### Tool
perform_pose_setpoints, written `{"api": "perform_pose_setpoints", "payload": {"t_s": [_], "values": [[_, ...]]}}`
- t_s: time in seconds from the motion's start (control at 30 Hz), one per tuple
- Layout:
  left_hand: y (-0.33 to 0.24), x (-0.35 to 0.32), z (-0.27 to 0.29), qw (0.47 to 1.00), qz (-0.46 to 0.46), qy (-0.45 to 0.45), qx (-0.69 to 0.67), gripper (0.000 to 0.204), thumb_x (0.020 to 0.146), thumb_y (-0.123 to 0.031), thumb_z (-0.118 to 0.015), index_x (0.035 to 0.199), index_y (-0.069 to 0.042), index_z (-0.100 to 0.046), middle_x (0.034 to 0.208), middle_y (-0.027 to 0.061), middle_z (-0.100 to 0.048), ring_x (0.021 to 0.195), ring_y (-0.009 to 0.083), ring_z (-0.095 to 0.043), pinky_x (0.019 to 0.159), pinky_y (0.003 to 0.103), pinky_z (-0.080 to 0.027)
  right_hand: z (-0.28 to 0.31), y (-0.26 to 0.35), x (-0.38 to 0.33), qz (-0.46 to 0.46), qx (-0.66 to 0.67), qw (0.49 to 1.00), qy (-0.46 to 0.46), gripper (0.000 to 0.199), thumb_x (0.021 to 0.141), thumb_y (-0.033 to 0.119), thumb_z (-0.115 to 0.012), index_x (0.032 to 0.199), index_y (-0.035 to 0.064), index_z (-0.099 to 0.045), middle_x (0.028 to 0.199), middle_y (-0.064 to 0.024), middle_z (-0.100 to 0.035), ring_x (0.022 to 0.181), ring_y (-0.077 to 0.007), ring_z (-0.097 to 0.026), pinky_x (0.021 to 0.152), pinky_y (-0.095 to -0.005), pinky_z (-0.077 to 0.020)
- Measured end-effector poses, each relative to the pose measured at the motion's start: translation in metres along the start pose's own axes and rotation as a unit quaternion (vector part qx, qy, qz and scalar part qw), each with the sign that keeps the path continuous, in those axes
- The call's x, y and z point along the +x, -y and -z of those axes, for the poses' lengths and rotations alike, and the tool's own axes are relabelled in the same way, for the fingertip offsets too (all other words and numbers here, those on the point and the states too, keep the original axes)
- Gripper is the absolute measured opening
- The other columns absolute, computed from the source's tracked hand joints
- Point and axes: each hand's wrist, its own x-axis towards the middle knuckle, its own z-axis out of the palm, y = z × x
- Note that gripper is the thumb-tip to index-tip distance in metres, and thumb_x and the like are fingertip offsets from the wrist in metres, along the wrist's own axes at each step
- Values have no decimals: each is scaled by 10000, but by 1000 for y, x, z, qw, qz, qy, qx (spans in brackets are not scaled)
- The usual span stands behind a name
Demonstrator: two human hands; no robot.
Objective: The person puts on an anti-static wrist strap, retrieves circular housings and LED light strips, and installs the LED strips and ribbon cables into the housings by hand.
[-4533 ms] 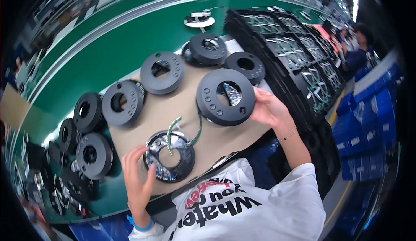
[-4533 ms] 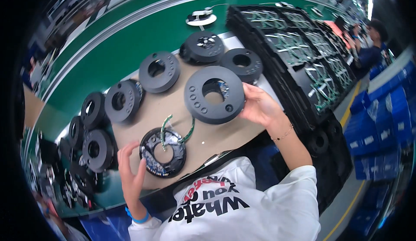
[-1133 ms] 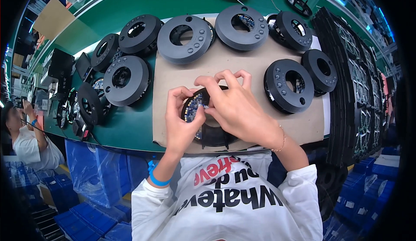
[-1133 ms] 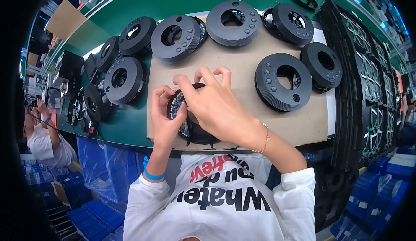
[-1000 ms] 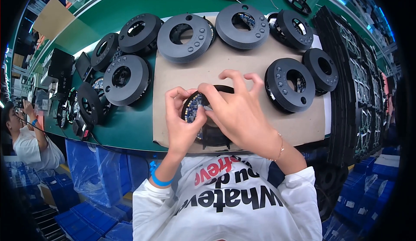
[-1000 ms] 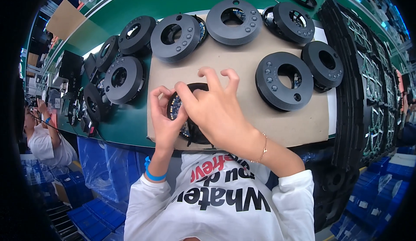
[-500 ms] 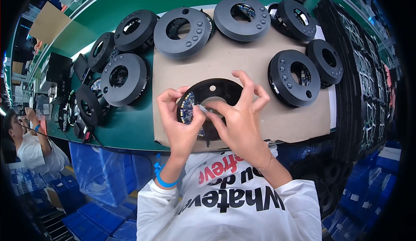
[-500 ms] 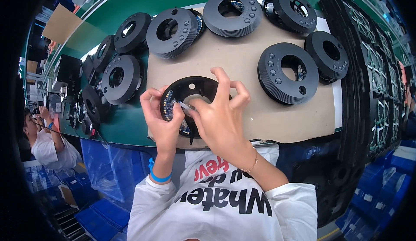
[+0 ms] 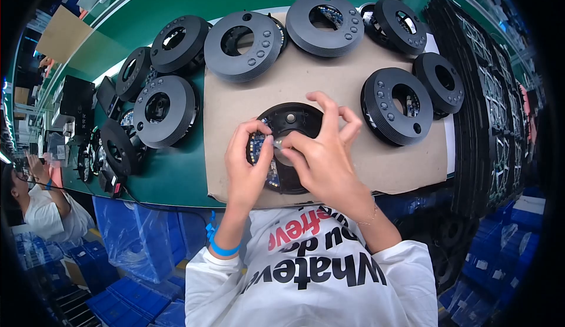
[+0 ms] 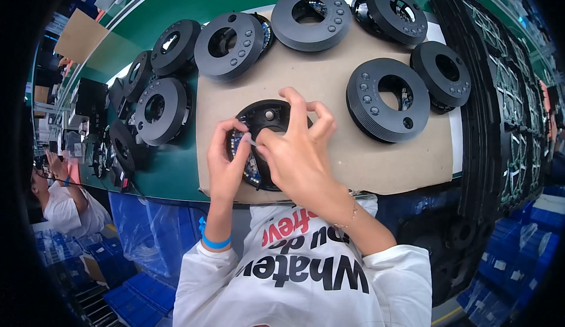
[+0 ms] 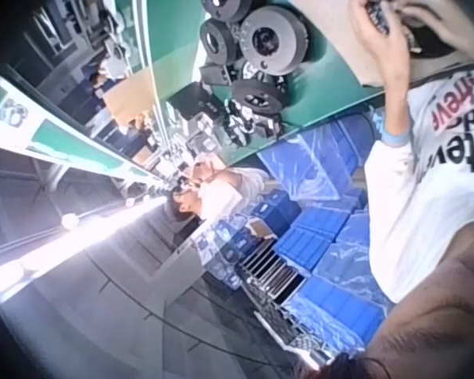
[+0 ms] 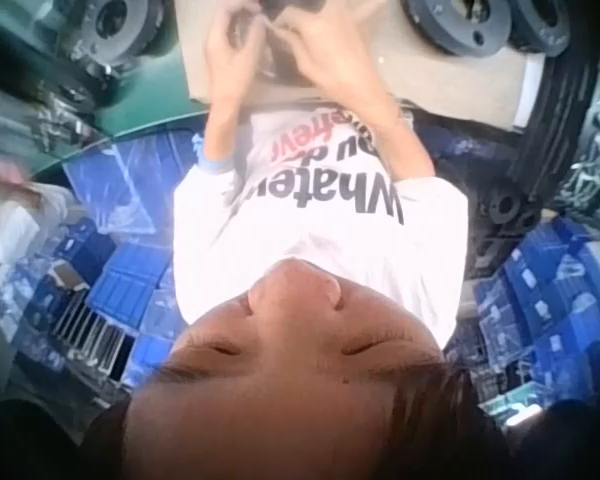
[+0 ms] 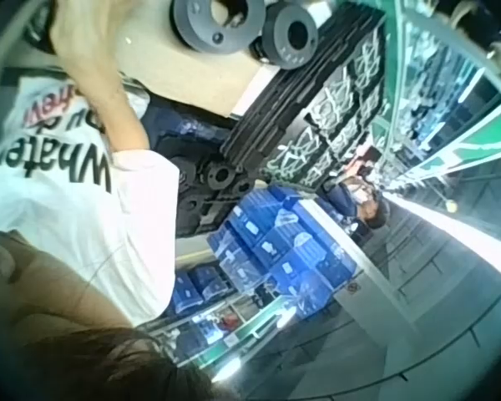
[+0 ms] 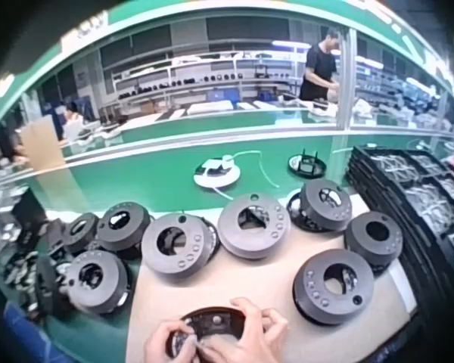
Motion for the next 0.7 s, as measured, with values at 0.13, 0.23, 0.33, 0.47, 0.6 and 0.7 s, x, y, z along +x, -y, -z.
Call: {"api": "perform_pose_setpoints", "payload": {"t_s": [0.13,0.23,0.33,0.47,0.6,0.7], "values": [[-12,-4,4,977,-128,-29,167,160,762,-27,-607,921,-36,-599,1027,99,-540,931,261,-547,847,340,-417,20,-8,6,48,-32,998,17,86,717,94,-650,785,122,-606,1251,-124,-368,1068,-387,-278,904,-470,-225],[-26,-11,18,978,-104,-36,176,175,749,-59,-647,922,-47,-627,1037,81,-568,870,207,-550,753,316,-436,26,-12,15,107,-65,989,74,66,722,102,-633,782,120,-613,1131,-64,-463,1029,-329,-358,887,-455,-247],[-37,-13,18,990,-72,-8,118,142,719,-51,-684,852,-26,-642,918,70,-613,716,143,-548,618,258,-430,28,-8,20,150,-66,982,94,86,710,114,-645,793,109,-622,1106,-54,-470,1021,-330,-370,879,-465,-251],[-35,-11,14,986,-103,27,128,95,718,4,-671,808,0,-643,686,51,-610,610,109,-534,556,225,-415,25,-11,20,190,-76,972,111,112,705,108,-649,815,93,-633,994,-52,-525,978,-285,-416,860,-416,-291],[-26,-9,18,999,-10,32,36,71,739,-6,-668,805,9,-644,727,45,-630,647,77,-544,604,216,-438,25,-13,26,168,71,975,128,133,718,87,-655,840,40,-630,747,-77,-572,709,-212,-518,659,-320,-399],[-24,-3,17,998,18,27,-49,68,757,-10,-662,819,14,-648,745,39,-634,674,72,-559,640,210,-451,26,-6,29,95,175,973,113,129,740,67,-648,844,-3,-615,676,-92,-582,539,-163,-526,518,-286,-412]]}}
